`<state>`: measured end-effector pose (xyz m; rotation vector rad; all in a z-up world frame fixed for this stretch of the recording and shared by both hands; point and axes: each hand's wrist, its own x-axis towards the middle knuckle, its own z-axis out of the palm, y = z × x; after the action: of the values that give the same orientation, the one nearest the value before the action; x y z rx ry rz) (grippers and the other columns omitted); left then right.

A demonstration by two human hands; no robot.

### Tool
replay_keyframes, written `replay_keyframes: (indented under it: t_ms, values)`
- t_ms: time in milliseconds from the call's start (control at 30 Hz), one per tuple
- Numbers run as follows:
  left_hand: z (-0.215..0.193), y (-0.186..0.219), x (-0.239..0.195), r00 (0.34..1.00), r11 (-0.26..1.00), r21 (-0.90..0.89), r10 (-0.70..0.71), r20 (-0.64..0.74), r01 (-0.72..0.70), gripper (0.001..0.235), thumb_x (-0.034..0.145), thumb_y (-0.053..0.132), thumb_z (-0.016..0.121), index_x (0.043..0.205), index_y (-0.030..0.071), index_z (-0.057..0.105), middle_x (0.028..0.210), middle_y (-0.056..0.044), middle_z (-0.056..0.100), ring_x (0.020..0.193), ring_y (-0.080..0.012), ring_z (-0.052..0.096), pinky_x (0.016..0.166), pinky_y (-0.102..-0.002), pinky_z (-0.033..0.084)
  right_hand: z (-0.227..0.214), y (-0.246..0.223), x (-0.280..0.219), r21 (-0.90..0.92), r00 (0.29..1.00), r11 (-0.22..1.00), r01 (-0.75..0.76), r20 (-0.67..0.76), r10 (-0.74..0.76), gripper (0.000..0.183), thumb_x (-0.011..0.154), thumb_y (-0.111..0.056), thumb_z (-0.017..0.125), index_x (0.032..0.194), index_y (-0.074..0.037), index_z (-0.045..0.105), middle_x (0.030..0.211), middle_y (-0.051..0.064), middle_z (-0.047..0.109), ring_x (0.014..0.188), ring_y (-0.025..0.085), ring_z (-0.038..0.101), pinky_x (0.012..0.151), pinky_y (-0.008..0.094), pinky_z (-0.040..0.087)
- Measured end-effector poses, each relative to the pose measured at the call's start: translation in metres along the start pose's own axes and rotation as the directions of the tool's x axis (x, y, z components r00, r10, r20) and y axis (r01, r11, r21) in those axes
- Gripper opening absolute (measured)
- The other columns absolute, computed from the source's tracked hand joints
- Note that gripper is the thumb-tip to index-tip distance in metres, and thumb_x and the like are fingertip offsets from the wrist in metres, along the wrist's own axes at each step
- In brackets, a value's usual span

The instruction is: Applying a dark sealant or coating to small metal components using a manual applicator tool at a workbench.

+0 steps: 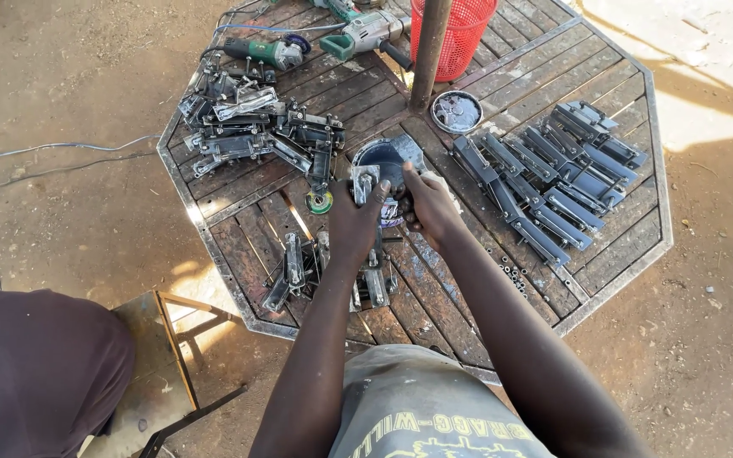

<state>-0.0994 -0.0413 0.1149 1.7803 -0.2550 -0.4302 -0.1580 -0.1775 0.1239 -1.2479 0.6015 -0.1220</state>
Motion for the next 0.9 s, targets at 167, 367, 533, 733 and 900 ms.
replay_keyframes:
  t_ms: [167, 367, 533, 733, 900]
  values:
    - [0.0, -0.019, 0.015, 1.0, 0.999, 0.045, -0.012, -0.004, 0.012, 0.088, 0.103, 0.065, 0.064, 0.153, -0.003, 0.039, 0.096, -0.019, 0.066, 0.088, -0.0285, 0.07, 0.074, -0.053, 0.052, -0.018, 0.02, 0.023, -0.043, 0.986, 0.992, 0.123, 0.116, -0.117, 0.022, 0.095, -0.024, 0.072, 0.098, -0.004, 0.064, 0.071, 0.0, 0.051, 0.057, 0.005, 0.051, 0.046, 0.015, 0.042]
    - [0.003, -0.004, 0.006, 0.999, 0.997, 0.065, -0.037, 0.004, 0.037, 0.087, 0.103, 0.064, 0.063, 0.154, -0.002, 0.037, 0.103, -0.019, 0.066, 0.097, -0.0293, 0.07, 0.079, -0.055, 0.055, -0.017, -0.002, 0.002, -0.282, 0.914, 0.869, 0.406, 0.15, -0.378, 0.042, 0.082, 0.003, 0.063, 0.123, -0.006, 0.065, 0.083, 0.003, 0.048, 0.071, 0.012, 0.051, 0.06, 0.025, 0.044]
    - [0.001, 0.008, 0.002, 0.996, 0.991, 0.096, -0.086, -0.034, 0.089, 0.077, 0.105, 0.058, 0.06, 0.15, -0.001, 0.041, 0.097, -0.016, 0.066, 0.089, -0.0247, 0.069, 0.074, -0.052, 0.056, -0.012, -0.021, -0.021, -0.598, 0.812, 0.573, 0.56, 0.259, -0.524, 0.021, 0.084, 0.005, 0.057, 0.093, -0.008, 0.072, 0.084, 0.007, 0.042, 0.07, 0.019, 0.045, 0.063, 0.034, 0.042]
    - [0.003, 0.001, 0.009, 0.999, 0.996, 0.085, -0.039, -0.031, 0.041, 0.081, 0.107, 0.058, 0.06, 0.153, -0.005, 0.037, 0.081, -0.01, 0.063, 0.07, -0.0173, 0.063, 0.061, -0.046, 0.047, -0.017, -0.017, -0.006, -0.748, 0.835, 0.45, 0.488, 0.251, -0.49, 0.033, 0.087, -0.003, 0.06, 0.116, -0.013, 0.07, 0.091, 0.014, 0.059, 0.079, 0.036, 0.064, 0.069, 0.046, 0.052]
    - [0.005, -0.019, 0.022, 0.999, 0.997, 0.069, -0.016, -0.041, 0.019, 0.082, 0.107, 0.057, 0.06, 0.152, -0.007, 0.037, 0.077, -0.008, 0.062, 0.065, -0.0151, 0.059, 0.058, -0.045, 0.043, -0.008, -0.028, -0.014, -0.796, 0.852, 0.399, 0.455, 0.258, -0.456, 0.037, 0.092, -0.005, 0.056, 0.125, -0.015, 0.069, 0.104, 0.015, 0.065, 0.094, 0.039, 0.068, 0.077, 0.05, 0.055]
